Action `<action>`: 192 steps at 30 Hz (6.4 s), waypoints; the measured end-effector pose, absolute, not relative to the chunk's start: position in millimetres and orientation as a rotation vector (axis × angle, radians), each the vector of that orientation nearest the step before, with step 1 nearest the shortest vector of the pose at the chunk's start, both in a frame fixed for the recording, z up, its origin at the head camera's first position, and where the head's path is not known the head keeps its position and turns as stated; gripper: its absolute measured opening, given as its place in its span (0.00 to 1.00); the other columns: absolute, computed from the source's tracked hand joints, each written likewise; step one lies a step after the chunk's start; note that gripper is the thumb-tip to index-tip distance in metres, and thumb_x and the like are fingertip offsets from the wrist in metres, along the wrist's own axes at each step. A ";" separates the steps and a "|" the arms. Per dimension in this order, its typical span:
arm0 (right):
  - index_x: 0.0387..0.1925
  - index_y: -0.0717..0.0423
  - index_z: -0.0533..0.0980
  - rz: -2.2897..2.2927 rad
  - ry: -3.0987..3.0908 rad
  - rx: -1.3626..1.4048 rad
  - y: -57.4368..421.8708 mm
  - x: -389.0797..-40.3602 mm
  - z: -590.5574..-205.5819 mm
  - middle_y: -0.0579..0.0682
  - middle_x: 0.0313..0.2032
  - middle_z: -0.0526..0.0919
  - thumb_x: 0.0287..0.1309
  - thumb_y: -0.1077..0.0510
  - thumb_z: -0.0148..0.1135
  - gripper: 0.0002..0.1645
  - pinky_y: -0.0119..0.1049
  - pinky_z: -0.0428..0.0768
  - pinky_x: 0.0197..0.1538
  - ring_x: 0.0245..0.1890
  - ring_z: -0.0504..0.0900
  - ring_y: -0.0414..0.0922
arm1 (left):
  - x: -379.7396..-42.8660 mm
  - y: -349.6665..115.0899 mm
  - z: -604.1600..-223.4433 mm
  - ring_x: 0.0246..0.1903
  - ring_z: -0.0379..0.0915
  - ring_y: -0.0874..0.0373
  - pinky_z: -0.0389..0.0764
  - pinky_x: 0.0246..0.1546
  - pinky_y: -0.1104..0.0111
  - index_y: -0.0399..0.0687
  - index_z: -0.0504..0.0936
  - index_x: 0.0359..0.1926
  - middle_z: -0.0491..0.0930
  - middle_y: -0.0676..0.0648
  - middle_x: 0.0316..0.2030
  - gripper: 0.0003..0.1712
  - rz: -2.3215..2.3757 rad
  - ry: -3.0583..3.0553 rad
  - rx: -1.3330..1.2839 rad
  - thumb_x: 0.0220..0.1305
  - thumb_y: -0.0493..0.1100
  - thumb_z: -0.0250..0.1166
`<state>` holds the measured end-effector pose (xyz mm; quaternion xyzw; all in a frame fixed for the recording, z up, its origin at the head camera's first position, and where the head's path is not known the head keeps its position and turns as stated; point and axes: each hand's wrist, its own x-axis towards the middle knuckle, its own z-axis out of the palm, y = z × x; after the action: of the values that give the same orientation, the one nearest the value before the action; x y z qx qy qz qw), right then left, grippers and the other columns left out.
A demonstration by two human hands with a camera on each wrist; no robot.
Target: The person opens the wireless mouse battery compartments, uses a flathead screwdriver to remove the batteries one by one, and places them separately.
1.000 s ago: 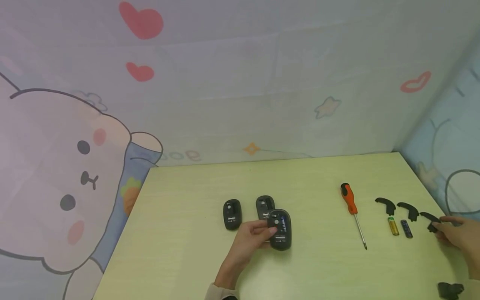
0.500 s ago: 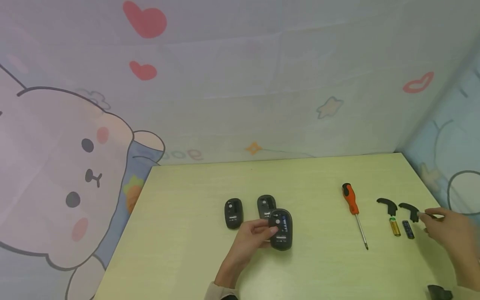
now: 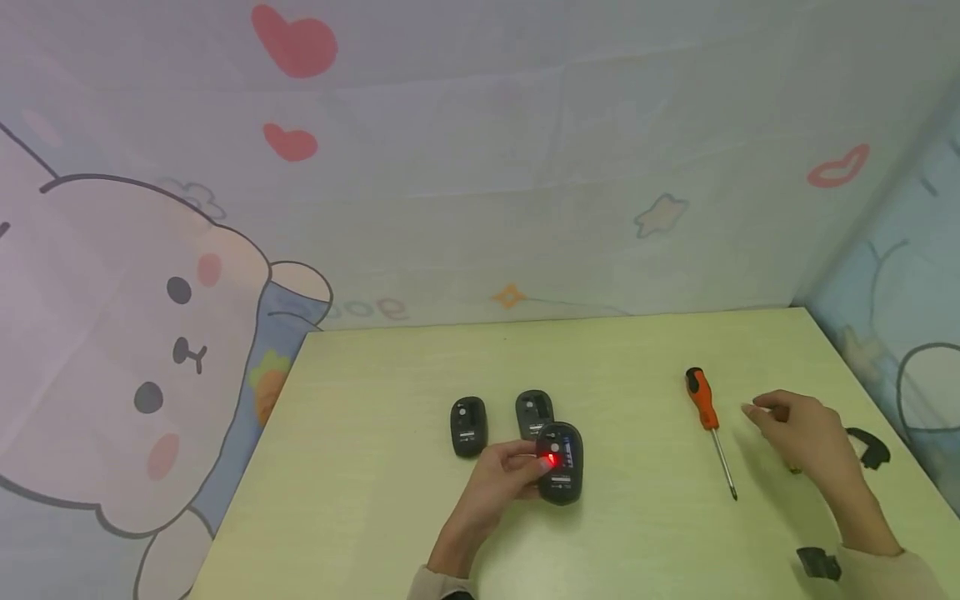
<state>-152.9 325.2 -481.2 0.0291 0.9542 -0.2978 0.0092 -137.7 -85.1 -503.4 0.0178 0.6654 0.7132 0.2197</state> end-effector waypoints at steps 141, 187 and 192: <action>0.44 0.68 0.81 -2.225 2.328 -1.478 159.3 -142.9 -412.3 0.58 0.39 0.89 0.29 0.82 0.74 0.31 0.29 0.85 0.49 0.41 0.88 0.43 | -140.6 -83.0 -504.9 0.41 0.86 0.54 0.88 0.33 0.64 0.47 0.79 0.60 0.87 0.38 0.46 0.26 1.952 1.790 0.177 0.59 0.37 0.69; 0.46 0.70 0.77 -2.278 2.659 -1.129 166.0 -148.1 -424.8 0.56 0.38 0.90 0.36 0.81 0.71 0.29 0.25 0.85 0.38 0.38 0.89 0.37 | -140.5 -78.0 -502.6 0.36 0.85 0.56 0.86 0.27 0.68 0.36 0.76 0.58 0.86 0.36 0.45 0.25 1.990 1.717 0.124 0.59 0.34 0.68; 0.45 0.69 0.79 -2.273 2.605 -1.246 164.6 -147.5 -427.6 0.55 0.38 0.90 0.38 0.78 0.74 0.26 0.25 0.85 0.41 0.40 0.89 0.38 | -140.5 -77.5 -501.8 0.36 0.86 0.57 0.86 0.28 0.68 0.37 0.77 0.58 0.86 0.36 0.46 0.24 1.978 1.716 0.159 0.60 0.36 0.67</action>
<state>-147.5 164.6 -427.6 -0.3271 0.6837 -0.5968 -0.2635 -140.5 -77.5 -501.8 0.0586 0.6324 0.7288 0.2560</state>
